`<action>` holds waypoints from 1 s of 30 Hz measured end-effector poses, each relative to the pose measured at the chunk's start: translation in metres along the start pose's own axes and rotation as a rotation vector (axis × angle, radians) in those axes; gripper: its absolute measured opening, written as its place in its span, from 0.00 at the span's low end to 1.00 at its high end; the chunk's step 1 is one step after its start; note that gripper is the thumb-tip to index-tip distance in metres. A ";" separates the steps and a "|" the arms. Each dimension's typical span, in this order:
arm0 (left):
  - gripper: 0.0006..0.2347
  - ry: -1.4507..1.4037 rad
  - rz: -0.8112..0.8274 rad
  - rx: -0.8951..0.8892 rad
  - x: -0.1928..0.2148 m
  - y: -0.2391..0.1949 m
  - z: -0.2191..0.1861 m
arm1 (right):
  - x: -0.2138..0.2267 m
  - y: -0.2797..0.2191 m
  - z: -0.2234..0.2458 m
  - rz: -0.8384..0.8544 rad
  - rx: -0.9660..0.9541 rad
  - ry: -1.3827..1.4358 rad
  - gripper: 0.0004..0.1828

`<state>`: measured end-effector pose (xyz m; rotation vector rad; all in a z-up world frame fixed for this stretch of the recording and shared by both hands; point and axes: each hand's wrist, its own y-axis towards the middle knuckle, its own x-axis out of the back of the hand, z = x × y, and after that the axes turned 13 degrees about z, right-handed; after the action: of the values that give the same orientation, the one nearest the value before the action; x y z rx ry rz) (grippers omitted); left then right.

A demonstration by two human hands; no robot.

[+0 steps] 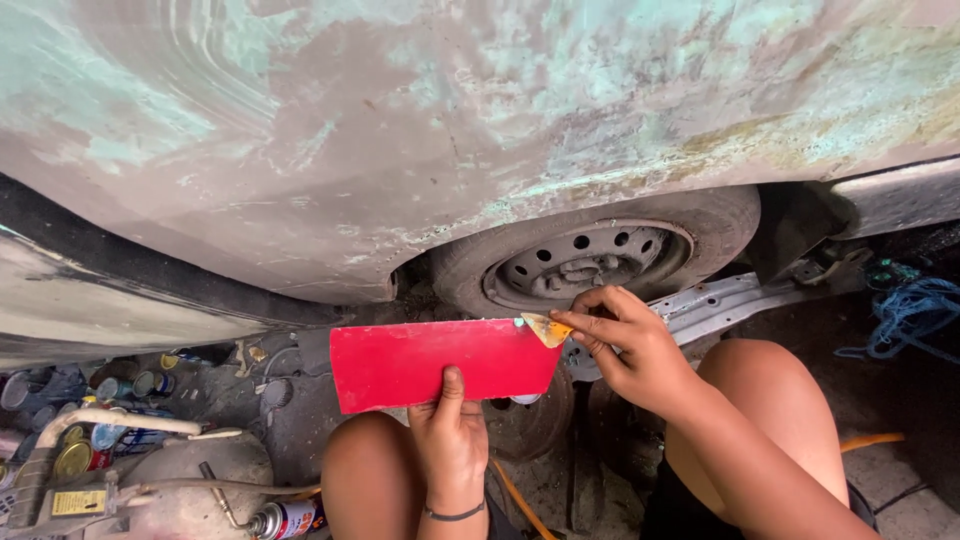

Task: The person is applying a light-colored body filler to the lower side panel of a car using a red plastic spreader and a small yellow scraper. They scoop the filler from the spreader and smooth it onto the car's surface near the wheel well.

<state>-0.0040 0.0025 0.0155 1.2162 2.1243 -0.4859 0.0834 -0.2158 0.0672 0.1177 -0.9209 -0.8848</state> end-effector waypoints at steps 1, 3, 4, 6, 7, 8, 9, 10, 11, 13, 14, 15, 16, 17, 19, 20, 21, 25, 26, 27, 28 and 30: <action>0.21 0.001 0.000 0.001 0.001 0.001 0.002 | 0.000 0.000 0.000 0.000 -0.001 0.000 0.18; 0.20 -0.053 0.049 -0.015 0.002 0.004 0.007 | 0.000 0.002 -0.001 -0.005 -0.015 -0.058 0.18; 0.20 -0.053 0.051 -0.016 0.005 0.005 0.009 | 0.000 0.003 -0.002 -0.006 -0.013 -0.059 0.18; 0.20 -0.039 0.024 -0.006 0.010 0.007 0.015 | -0.001 0.005 -0.003 -0.004 -0.017 -0.075 0.18; 0.20 -0.039 0.023 -0.005 0.012 0.008 0.016 | -0.002 0.005 -0.004 -0.004 -0.018 -0.074 0.18; 0.19 -0.035 0.027 -0.008 0.013 0.008 0.018 | -0.002 0.005 -0.005 0.002 -0.027 -0.093 0.19; 0.18 -0.031 0.031 -0.013 0.014 0.009 0.019 | -0.002 0.006 -0.006 0.008 -0.035 -0.113 0.20; 0.18 -0.031 0.031 -0.014 0.015 0.009 0.020 | -0.002 0.007 -0.005 0.008 -0.034 -0.112 0.20; 0.18 -0.039 0.043 -0.018 0.016 0.010 0.021 | -0.001 0.008 -0.004 0.006 -0.042 -0.130 0.20; 0.19 -0.046 0.056 -0.020 0.016 0.011 0.021 | 0.000 0.009 -0.004 0.002 -0.051 -0.149 0.21; 0.19 -0.050 0.076 -0.035 0.014 0.011 0.021 | 0.000 0.009 -0.004 0.006 -0.055 -0.167 0.20; 0.19 -0.053 0.097 -0.049 0.013 0.012 0.020 | 0.000 0.009 -0.005 0.009 -0.059 -0.186 0.19; 0.19 -0.052 0.099 -0.047 0.014 0.012 0.021 | 0.000 0.009 -0.005 0.008 -0.062 -0.186 0.19; 0.19 -0.048 0.109 -0.051 0.014 0.012 0.021 | 0.000 0.010 -0.005 0.010 -0.065 -0.193 0.20; 0.18 -0.044 0.119 -0.055 0.015 0.012 0.023 | 0.000 0.010 -0.006 0.013 -0.068 -0.201 0.21; 0.18 -0.034 0.097 -0.053 0.015 0.012 0.023 | 0.000 0.010 -0.007 0.012 -0.073 -0.217 0.20; 0.19 -0.023 0.076 -0.051 0.014 0.013 0.023 | -0.001 0.010 -0.008 0.010 -0.078 -0.234 0.20; 0.17 0.026 0.033 -0.018 0.017 0.010 0.023 | -0.003 0.006 -0.011 0.028 -0.101 -0.257 0.24; 0.17 0.016 0.063 -0.044 0.015 0.009 0.022 | -0.004 0.006 -0.012 0.024 -0.102 -0.269 0.24; 0.17 0.006 0.094 -0.070 0.014 0.009 0.021 | -0.004 0.006 -0.012 0.020 -0.104 -0.280 0.24; 0.17 0.007 0.095 -0.071 0.016 0.007 0.021 | -0.005 0.005 -0.010 0.018 -0.103 -0.280 0.24; 0.17 0.031 0.035 -0.041 0.020 0.005 0.021 | -0.006 0.004 -0.008 0.021 -0.108 -0.312 0.26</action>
<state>0.0002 0.0056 -0.0134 1.2432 2.1246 -0.4093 0.0902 -0.2111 0.0606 -0.1265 -1.1589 -0.9469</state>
